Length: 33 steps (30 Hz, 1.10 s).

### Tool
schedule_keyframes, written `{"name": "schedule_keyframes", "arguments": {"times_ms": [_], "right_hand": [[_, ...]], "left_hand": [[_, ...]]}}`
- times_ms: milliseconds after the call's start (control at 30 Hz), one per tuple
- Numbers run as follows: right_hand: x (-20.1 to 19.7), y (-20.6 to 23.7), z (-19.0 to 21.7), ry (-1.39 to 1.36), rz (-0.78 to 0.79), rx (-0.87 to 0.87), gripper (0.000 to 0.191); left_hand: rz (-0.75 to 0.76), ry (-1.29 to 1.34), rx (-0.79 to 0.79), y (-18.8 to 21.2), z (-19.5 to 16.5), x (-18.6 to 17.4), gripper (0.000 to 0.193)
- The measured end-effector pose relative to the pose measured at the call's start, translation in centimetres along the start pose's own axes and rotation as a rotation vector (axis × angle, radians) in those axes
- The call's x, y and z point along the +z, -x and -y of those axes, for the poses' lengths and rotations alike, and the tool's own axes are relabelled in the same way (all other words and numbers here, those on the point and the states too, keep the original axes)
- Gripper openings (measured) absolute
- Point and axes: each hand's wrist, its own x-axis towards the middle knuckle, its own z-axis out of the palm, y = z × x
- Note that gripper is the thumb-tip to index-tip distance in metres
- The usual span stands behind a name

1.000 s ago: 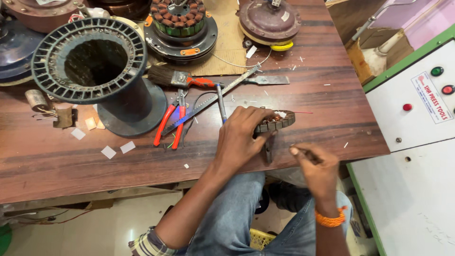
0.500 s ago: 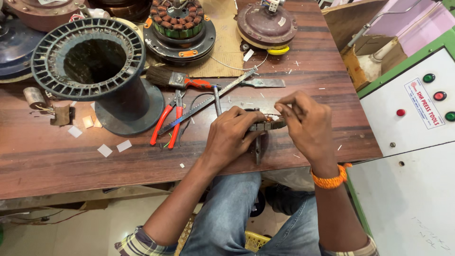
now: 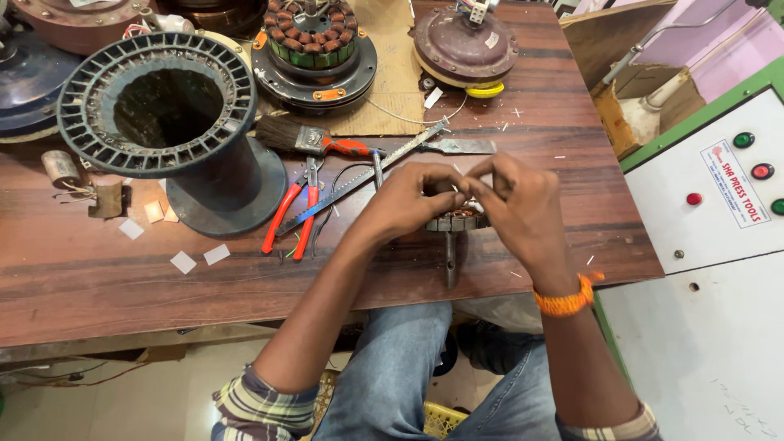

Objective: The person sits at a workbench and works on a small electric motor armature, using both hands to fit and press small components around the commutator and adjust parts on the assembly by hand. The work continues throughout the clip with the armature held against the bench.

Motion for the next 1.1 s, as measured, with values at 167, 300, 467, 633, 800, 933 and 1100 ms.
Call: {"name": "schedule_keyframes", "arguments": {"times_ms": [167, 300, 467, 633, 800, 933, 1100], "right_hand": [[0.2, 3.6, 2.3, -0.028, 0.051, 0.145, 0.017], [1.5, 5.7, 3.6, -0.117, 0.031, 0.164, 0.018], [2.7, 7.7, 2.5, -0.102, -0.057, 0.074, 0.011], [5.0, 11.0, 0.1, -0.202, -0.076, 0.155, 0.006], [3.9, 12.1, -2.7, -0.227, -0.177, 0.267, 0.004], [0.5, 11.4, -2.8, -0.141, -0.211, 0.182, 0.007], [-1.8, 8.9, -0.6, -0.101, -0.173, -0.059, 0.008]], "left_hand": [[0.046, -0.043, 0.073, 1.3, 1.3, -2.6, 0.02], [0.043, -0.079, 0.154, 1.9, 0.8, -3.1, 0.022], [0.028, -0.124, 0.231, 2.8, -0.4, -2.9, 0.022], [-0.045, -0.26, 0.249, 4.2, -2.1, -2.0, 0.031], [-0.264, -0.651, 0.342, 6.3, -2.9, 1.6, 0.042], [-0.359, -0.646, 0.486, 6.8, -2.3, 2.6, 0.04], [-0.405, -0.698, 0.538, 7.2, -1.7, 3.8, 0.039]]}}
